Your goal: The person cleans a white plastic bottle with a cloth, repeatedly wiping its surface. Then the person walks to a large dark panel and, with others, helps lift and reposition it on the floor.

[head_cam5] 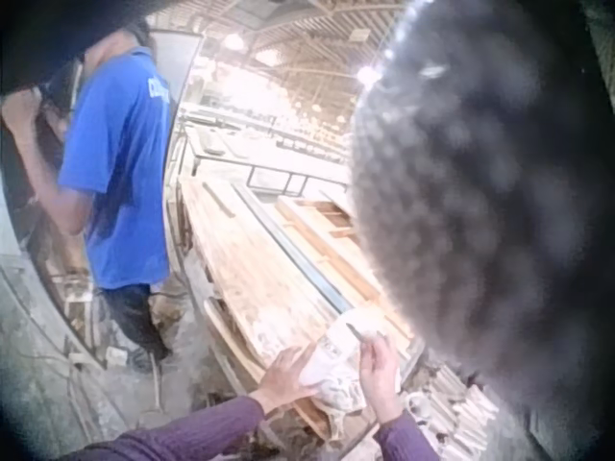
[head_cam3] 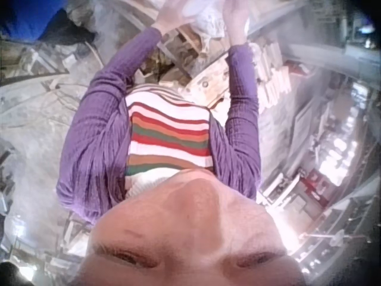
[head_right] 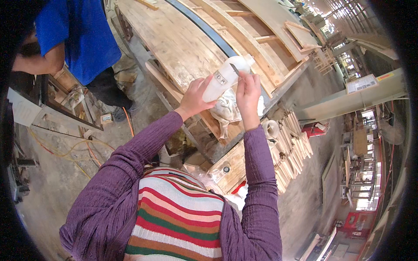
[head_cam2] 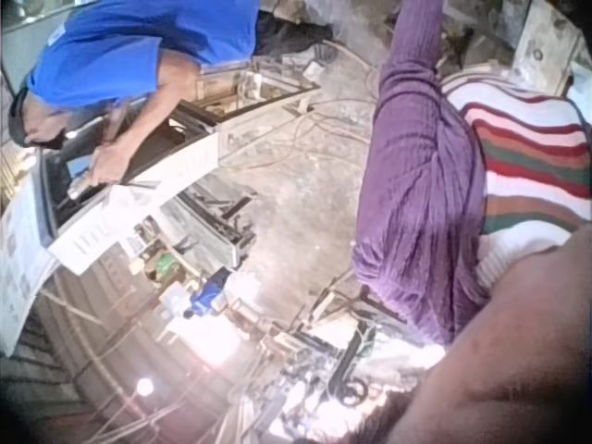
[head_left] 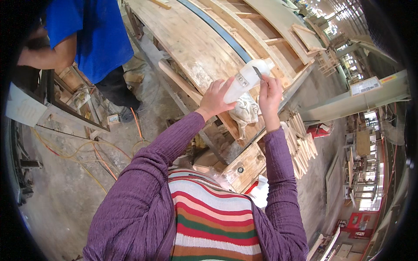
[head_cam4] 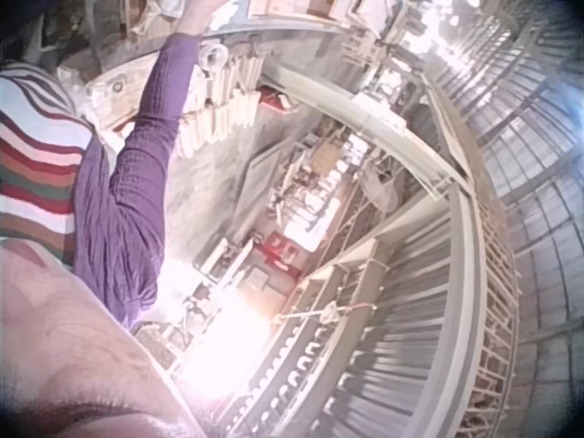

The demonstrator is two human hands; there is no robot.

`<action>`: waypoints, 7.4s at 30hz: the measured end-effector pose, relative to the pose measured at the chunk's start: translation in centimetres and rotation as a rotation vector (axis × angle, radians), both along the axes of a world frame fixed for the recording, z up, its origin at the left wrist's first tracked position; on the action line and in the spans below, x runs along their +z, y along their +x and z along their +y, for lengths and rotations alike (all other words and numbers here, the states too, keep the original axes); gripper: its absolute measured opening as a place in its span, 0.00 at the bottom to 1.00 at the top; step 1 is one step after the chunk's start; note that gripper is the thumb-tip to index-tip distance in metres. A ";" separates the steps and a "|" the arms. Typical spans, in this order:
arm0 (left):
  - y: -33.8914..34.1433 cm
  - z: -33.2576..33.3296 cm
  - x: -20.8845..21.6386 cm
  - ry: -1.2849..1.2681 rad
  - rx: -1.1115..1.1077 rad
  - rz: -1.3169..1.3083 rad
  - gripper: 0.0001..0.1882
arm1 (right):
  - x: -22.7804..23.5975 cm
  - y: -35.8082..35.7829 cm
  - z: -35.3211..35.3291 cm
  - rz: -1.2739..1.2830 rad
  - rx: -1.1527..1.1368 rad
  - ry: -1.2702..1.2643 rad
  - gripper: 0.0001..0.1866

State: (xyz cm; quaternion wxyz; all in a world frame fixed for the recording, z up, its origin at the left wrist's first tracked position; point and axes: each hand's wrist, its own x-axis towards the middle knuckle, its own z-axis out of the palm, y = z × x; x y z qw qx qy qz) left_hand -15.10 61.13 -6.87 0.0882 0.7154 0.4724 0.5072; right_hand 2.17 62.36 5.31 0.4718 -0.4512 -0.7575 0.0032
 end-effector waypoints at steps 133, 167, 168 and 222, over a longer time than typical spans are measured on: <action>0.1 0.5 0.9 -0.114 -0.201 -0.173 0.50 | 0.3 -0.3 0.5 -0.108 0.128 0.197 0.06; 0.0 0.4 1.4 -0.170 -0.223 -0.236 0.48 | -1.5 -0.2 1.7 -0.175 0.140 0.232 0.05; -0.1 0.2 1.3 -0.189 -0.232 -0.236 0.48 | -1.8 -0.6 1.3 -0.160 0.146 0.215 0.05; 1.1 0.1 0.1 -0.013 0.185 0.090 0.55 | -10.9 5.2 -8.6 -0.213 -0.074 -0.039 0.13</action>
